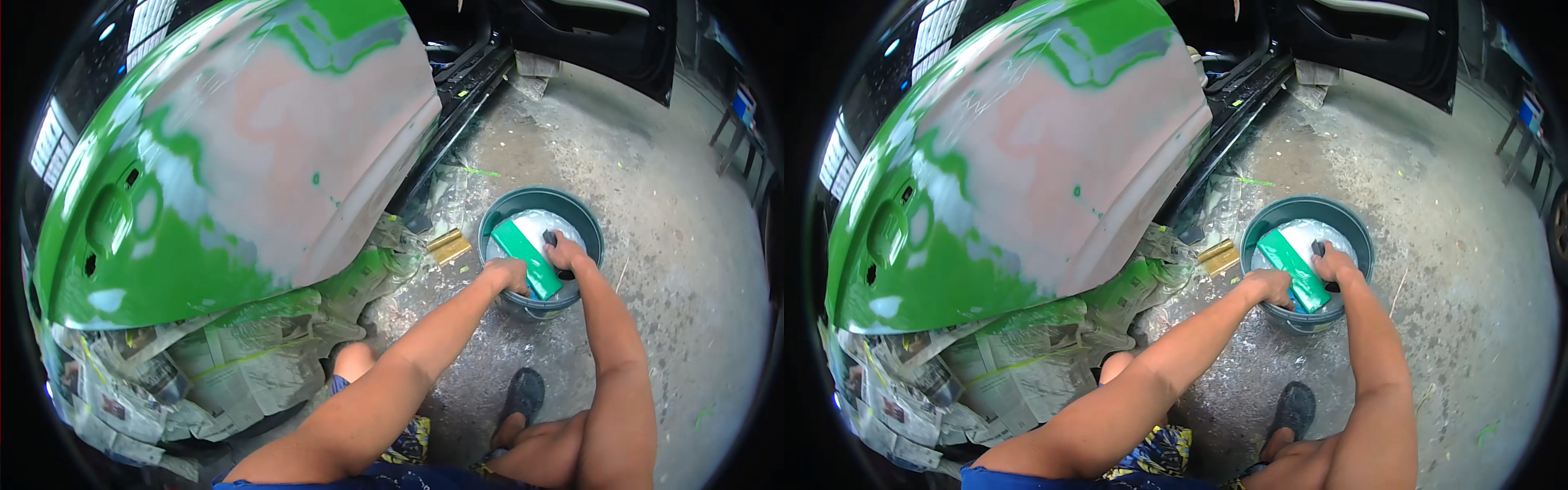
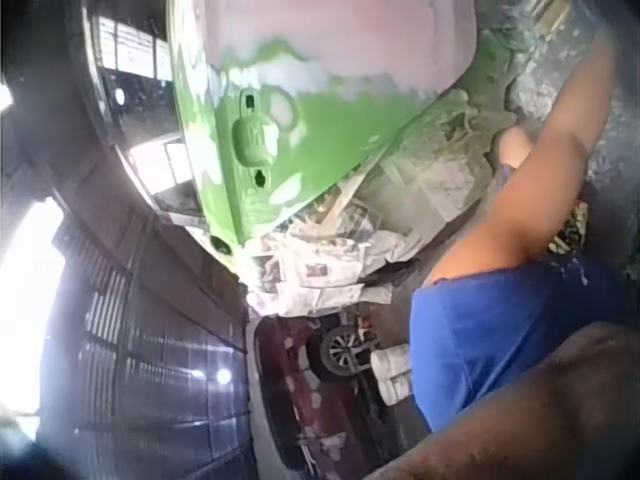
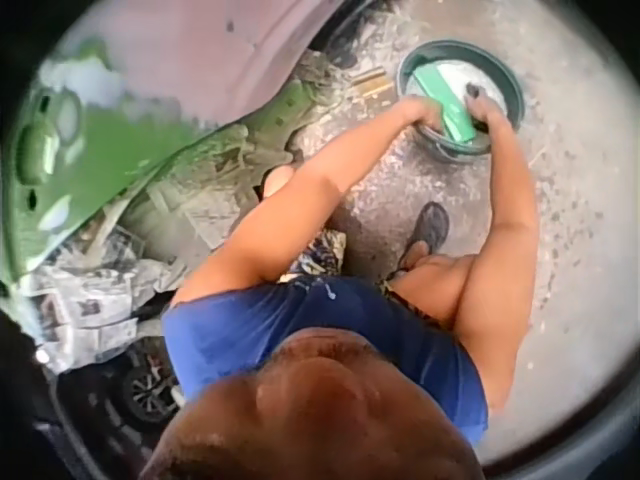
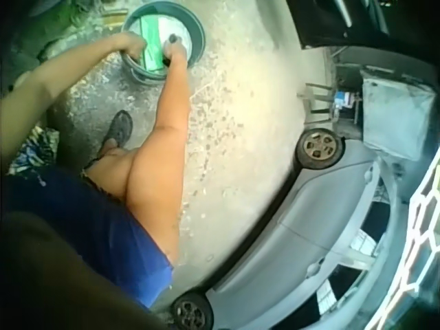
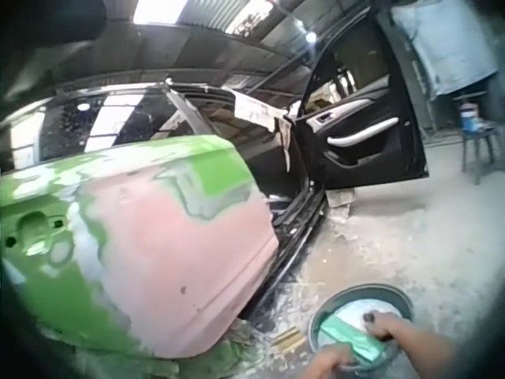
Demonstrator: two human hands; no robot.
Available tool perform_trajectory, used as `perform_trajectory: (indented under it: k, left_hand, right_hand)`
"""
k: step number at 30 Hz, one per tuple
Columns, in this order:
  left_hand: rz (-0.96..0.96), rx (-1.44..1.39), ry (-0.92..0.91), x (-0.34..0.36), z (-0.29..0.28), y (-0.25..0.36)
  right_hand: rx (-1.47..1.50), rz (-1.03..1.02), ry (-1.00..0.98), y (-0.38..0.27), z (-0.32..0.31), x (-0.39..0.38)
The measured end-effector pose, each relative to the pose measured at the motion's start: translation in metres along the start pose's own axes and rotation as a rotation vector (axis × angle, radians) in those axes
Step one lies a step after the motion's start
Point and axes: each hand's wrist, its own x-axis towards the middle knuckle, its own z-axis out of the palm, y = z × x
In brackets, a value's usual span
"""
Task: The person sands a car door panel using a sanding block and wipes it with a cloth, repeatedly dipping the sanding block and cloth into a bucket of water.
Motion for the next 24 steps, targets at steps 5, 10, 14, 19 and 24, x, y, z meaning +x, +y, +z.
perform_trajectory:
  k: [5, 10, 14, 19, 24]
  left_hand:
    - [-0.010, 0.003, 0.009, 0.007, 0.006, -0.002]
    - [0.064, 0.065, 0.001, 0.025, 0.014, -0.012]
    - [0.120, 0.030, 0.037, 0.025, 0.011, -0.015]
    - [0.112, 0.019, 0.006, 0.019, 0.011, -0.013]
    - [0.076, -0.055, 0.038, 0.004, 0.006, -0.008]
  right_hand:
    - [-0.040, 0.039, 0.017, -0.004, -0.001, -0.009]
    - [-0.034, 0.055, 0.005, -0.002, 0.001, -0.011]
    - [-0.084, 0.040, -0.038, -0.003, -0.006, -0.006]
    - [-0.053, 0.045, -0.073, -0.002, 0.002, -0.006]
    - [-0.048, 0.006, -0.037, -0.010, -0.003, -0.015]
